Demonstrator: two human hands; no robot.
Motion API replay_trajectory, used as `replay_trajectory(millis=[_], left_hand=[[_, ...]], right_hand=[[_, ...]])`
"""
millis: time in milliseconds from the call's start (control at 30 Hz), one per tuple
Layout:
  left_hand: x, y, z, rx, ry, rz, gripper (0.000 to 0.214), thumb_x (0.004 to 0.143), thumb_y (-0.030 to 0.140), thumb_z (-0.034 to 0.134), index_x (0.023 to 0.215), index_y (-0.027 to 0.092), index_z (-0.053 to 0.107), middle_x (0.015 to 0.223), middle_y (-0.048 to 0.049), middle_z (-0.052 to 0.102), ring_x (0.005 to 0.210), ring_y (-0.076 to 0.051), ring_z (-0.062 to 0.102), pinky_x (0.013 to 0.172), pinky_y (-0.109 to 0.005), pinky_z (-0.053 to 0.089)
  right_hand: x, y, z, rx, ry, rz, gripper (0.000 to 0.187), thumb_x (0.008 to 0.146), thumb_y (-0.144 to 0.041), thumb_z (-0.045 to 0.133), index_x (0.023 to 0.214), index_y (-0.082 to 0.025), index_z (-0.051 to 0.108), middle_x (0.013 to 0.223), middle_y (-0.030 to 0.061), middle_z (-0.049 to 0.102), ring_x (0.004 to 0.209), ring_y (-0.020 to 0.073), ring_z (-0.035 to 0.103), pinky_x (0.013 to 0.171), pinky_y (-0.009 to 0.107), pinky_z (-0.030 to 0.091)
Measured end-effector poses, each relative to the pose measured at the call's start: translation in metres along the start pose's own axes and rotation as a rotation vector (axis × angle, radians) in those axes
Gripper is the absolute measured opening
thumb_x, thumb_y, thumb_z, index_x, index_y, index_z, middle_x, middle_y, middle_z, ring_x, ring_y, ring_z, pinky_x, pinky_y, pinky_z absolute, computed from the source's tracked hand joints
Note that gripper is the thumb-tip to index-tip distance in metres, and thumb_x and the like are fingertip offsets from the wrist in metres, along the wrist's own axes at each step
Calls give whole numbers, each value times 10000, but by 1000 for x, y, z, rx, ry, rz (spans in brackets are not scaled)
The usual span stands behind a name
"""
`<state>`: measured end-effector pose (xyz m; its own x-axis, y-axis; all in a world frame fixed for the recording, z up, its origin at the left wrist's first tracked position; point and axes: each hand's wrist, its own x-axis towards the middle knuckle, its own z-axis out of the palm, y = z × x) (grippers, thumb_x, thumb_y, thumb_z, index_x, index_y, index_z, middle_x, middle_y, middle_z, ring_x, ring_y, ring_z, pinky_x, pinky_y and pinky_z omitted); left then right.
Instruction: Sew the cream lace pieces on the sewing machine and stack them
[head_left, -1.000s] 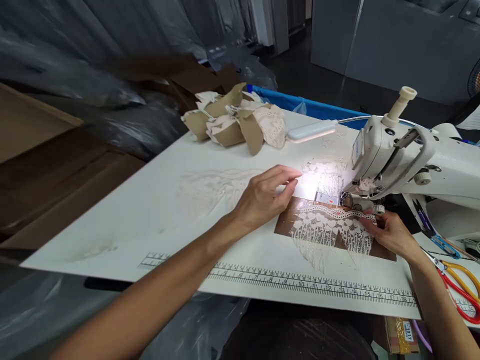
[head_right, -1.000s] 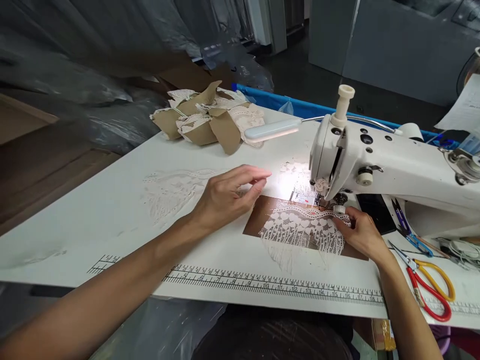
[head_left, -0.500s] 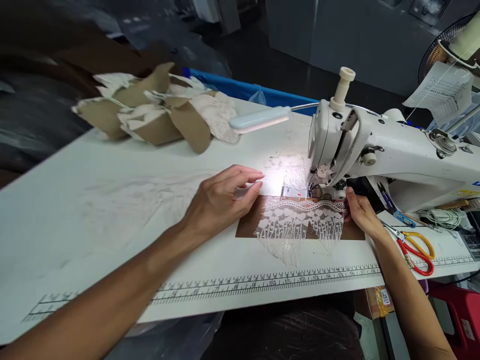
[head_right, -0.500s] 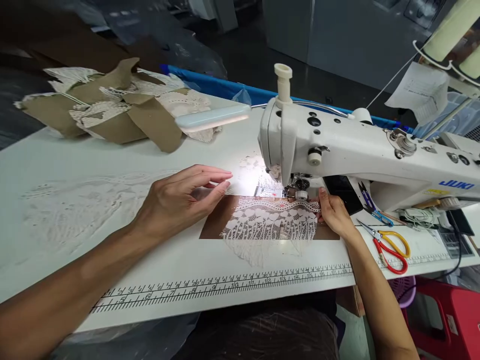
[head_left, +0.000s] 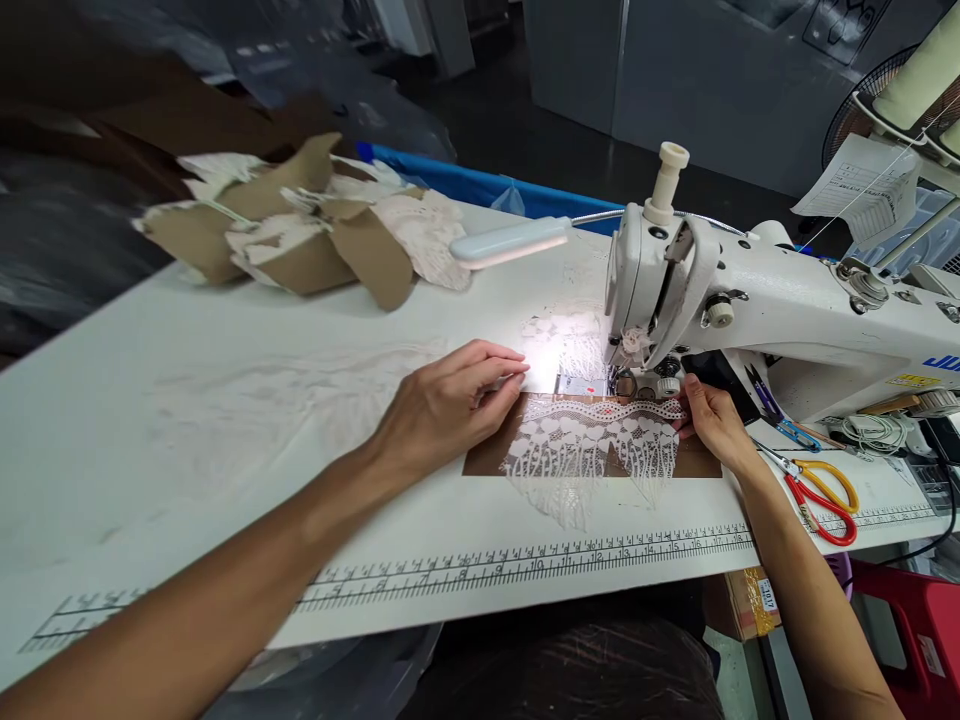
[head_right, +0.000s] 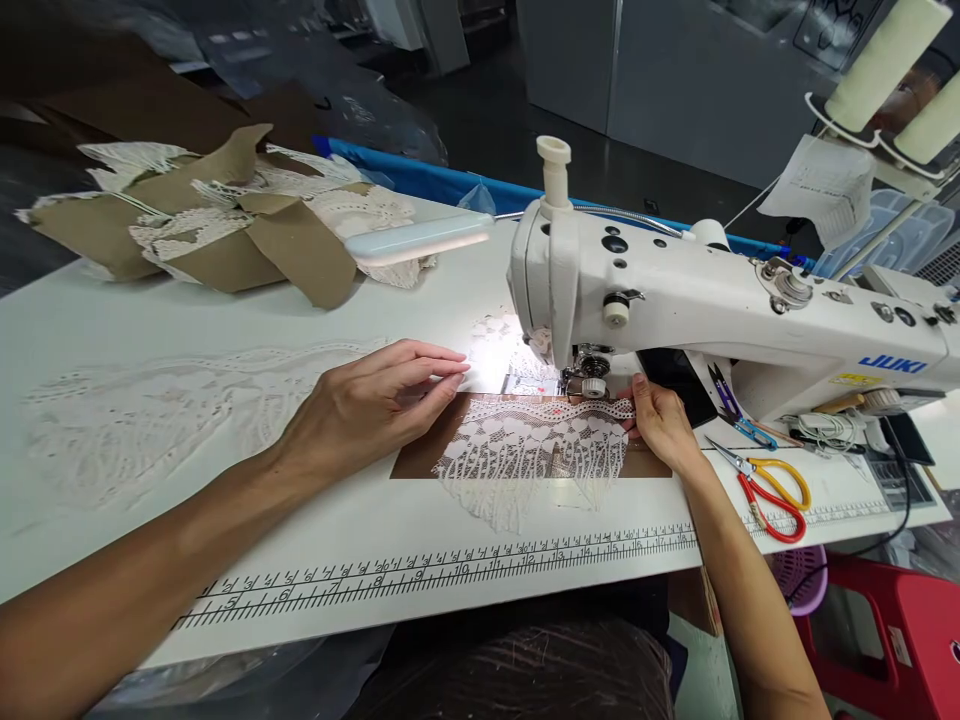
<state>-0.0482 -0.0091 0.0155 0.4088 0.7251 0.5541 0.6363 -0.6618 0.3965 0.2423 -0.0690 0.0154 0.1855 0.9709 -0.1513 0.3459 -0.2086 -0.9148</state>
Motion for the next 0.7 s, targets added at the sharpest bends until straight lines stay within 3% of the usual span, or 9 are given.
replay_trajectory(millis=[200,400,700], left_hand=[[0,2,0,-13,-27,34,226,933,277,488,888,206,698,1013,-52,736,676,-144,665,516,-248,515],[-1,11,-4,-38,-43,78,249,942,296,479,921,196,706,995,-67,739,719,-164,683,578,-274,571],[-1,17,-6,-20,-34,150,306,959,291,445,873,182,718,948,-78,744,733,-174,692,597,-283,579]], right_hand=[[0,1,-1,-52,-46,-19,645,751,-827,487,751,-191,591,669,26,599,594,176,611,541,287,535],[0,1,1,-43,-88,-77,466,696,-648,681,763,-191,625,589,-14,537,535,114,479,484,229,404],[3,4,1,28,-103,-33,481,688,-661,698,791,-201,602,631,-6,584,596,136,550,553,250,473]])
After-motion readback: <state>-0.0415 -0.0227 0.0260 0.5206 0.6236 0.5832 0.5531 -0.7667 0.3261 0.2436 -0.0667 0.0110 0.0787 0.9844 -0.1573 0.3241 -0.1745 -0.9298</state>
